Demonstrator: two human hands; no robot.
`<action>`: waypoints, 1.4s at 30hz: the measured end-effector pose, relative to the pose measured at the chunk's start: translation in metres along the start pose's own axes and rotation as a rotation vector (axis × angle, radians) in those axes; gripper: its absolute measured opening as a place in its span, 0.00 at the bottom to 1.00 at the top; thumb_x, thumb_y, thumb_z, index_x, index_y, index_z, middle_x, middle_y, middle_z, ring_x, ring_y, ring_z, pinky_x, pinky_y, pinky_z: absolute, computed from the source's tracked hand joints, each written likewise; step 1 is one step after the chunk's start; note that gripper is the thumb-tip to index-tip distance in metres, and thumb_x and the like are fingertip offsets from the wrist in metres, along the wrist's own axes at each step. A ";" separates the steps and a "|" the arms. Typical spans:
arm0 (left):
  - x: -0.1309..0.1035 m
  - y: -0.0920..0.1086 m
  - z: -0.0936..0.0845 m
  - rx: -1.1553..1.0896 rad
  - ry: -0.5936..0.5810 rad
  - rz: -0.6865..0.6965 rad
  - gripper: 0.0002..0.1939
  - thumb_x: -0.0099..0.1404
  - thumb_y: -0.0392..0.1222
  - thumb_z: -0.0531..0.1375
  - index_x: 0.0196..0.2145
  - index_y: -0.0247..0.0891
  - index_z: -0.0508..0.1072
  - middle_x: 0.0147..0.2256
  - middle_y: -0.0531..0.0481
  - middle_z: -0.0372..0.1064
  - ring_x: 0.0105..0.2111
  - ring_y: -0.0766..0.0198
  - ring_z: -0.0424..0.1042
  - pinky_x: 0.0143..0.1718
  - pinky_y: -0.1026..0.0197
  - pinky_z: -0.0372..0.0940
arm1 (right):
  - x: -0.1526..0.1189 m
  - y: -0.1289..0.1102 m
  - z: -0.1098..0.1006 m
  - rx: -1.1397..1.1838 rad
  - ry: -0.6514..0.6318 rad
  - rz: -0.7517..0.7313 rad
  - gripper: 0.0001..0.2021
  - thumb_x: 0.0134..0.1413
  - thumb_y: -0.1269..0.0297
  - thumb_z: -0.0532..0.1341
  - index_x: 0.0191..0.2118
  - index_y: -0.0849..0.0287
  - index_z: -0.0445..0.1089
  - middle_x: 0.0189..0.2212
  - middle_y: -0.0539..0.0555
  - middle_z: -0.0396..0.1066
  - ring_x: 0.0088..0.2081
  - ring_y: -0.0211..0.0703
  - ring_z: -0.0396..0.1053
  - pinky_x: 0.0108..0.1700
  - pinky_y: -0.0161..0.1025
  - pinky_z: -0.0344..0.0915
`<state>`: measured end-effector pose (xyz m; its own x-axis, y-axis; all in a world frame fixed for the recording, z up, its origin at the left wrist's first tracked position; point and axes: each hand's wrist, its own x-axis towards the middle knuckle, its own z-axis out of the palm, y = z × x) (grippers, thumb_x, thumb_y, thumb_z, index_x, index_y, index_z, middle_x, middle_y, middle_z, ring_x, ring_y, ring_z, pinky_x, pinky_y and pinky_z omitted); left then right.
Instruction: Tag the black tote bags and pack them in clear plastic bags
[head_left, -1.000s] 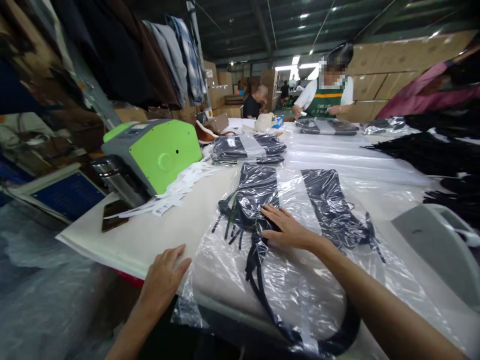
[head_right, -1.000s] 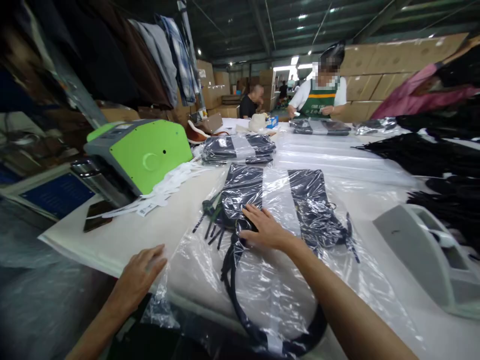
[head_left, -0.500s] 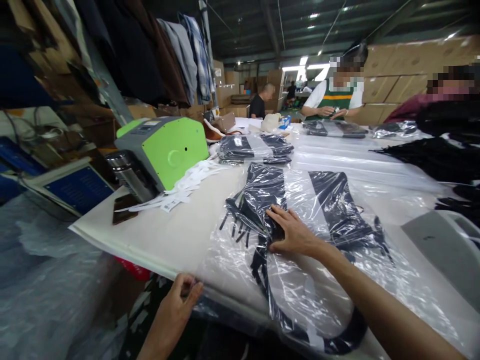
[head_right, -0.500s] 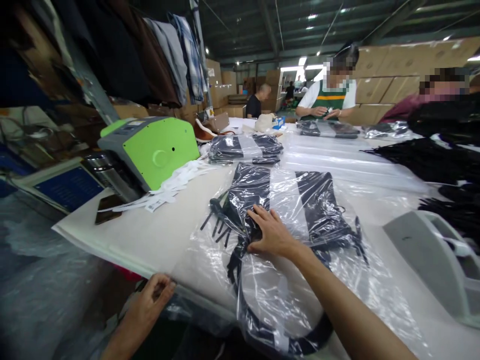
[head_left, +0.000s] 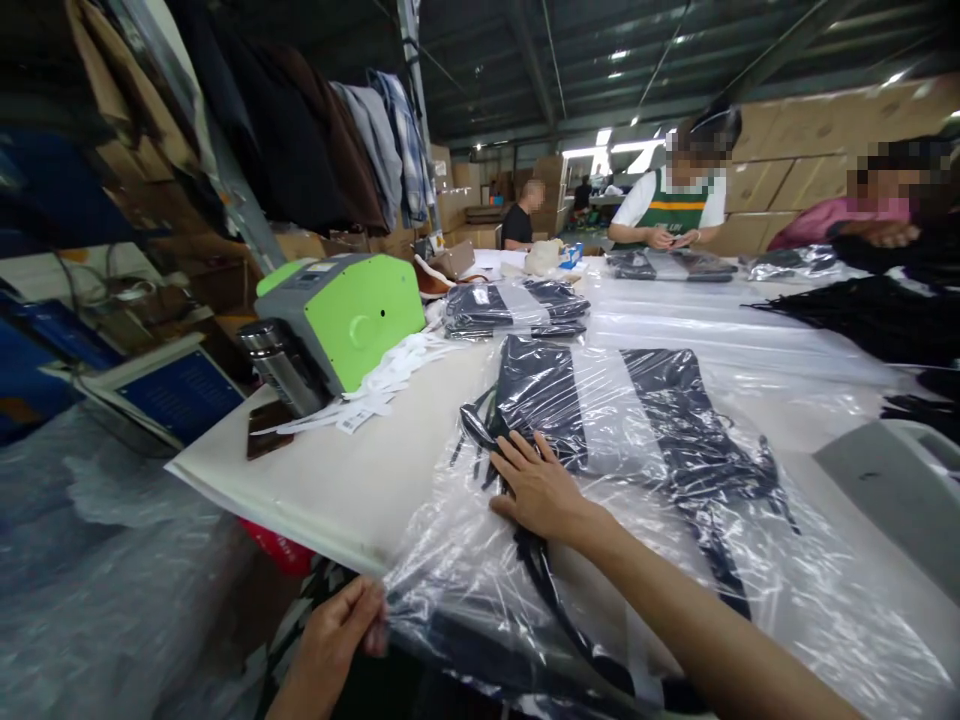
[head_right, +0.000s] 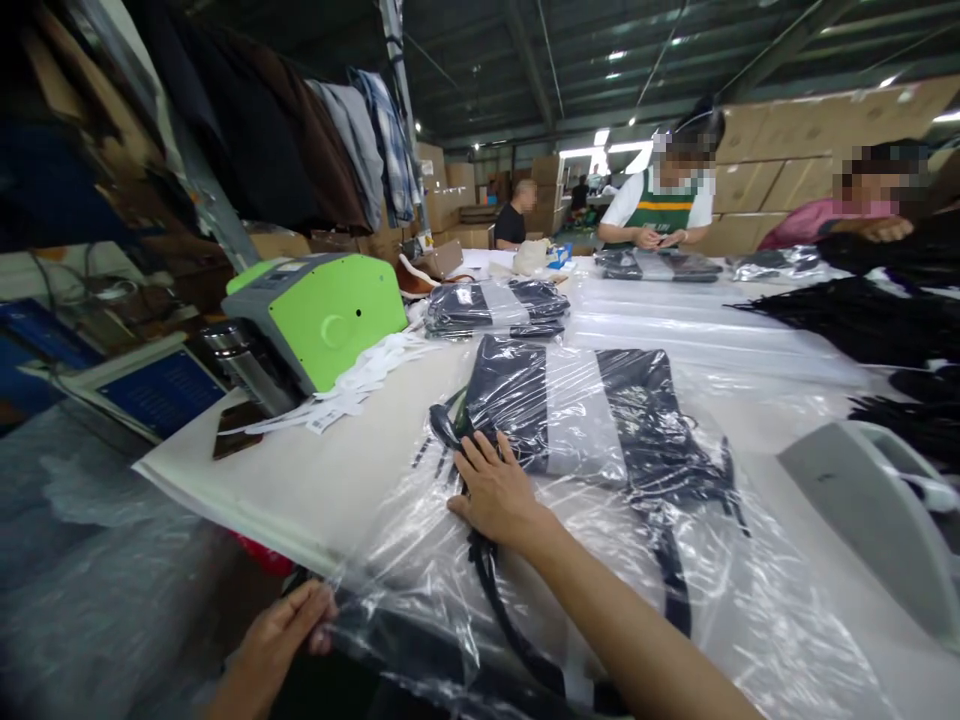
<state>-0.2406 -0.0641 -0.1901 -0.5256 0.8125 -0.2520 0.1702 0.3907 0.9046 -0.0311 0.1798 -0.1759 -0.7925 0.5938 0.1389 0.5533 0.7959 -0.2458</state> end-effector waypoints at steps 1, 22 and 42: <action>-0.001 0.009 -0.003 -0.036 -0.014 0.014 0.28 0.59 0.71 0.58 0.22 0.42 0.71 0.17 0.55 0.62 0.22 0.62 0.63 0.30 0.60 0.60 | 0.000 0.001 -0.001 0.042 -0.011 0.000 0.32 0.62 0.48 0.60 0.66 0.60 0.63 0.70 0.61 0.52 0.72 0.59 0.40 0.71 0.62 0.26; 0.164 0.159 0.167 0.367 -0.264 0.674 0.12 0.68 0.45 0.56 0.42 0.38 0.76 0.45 0.43 0.76 0.48 0.55 0.72 0.54 0.51 0.62 | -0.012 0.071 -0.035 1.002 0.277 0.692 0.17 0.45 0.73 0.65 0.45 0.61 0.73 0.20 0.43 0.67 0.21 0.33 0.63 0.23 0.30 0.57; 0.165 0.177 0.176 0.860 -0.262 0.785 0.08 0.62 0.46 0.66 0.29 0.42 0.74 0.30 0.53 0.74 0.35 0.57 0.71 0.39 0.56 0.56 | -0.039 0.098 -0.056 0.459 0.250 0.604 0.05 0.46 0.74 0.64 0.28 0.56 0.74 0.25 0.46 0.74 0.29 0.37 0.69 0.31 0.33 0.57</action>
<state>-0.1507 0.2148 -0.1322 0.1407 0.9834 0.1143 0.9242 -0.1718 0.3411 0.0687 0.2406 -0.1512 -0.2779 0.9591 0.0532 0.6647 0.2320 -0.7102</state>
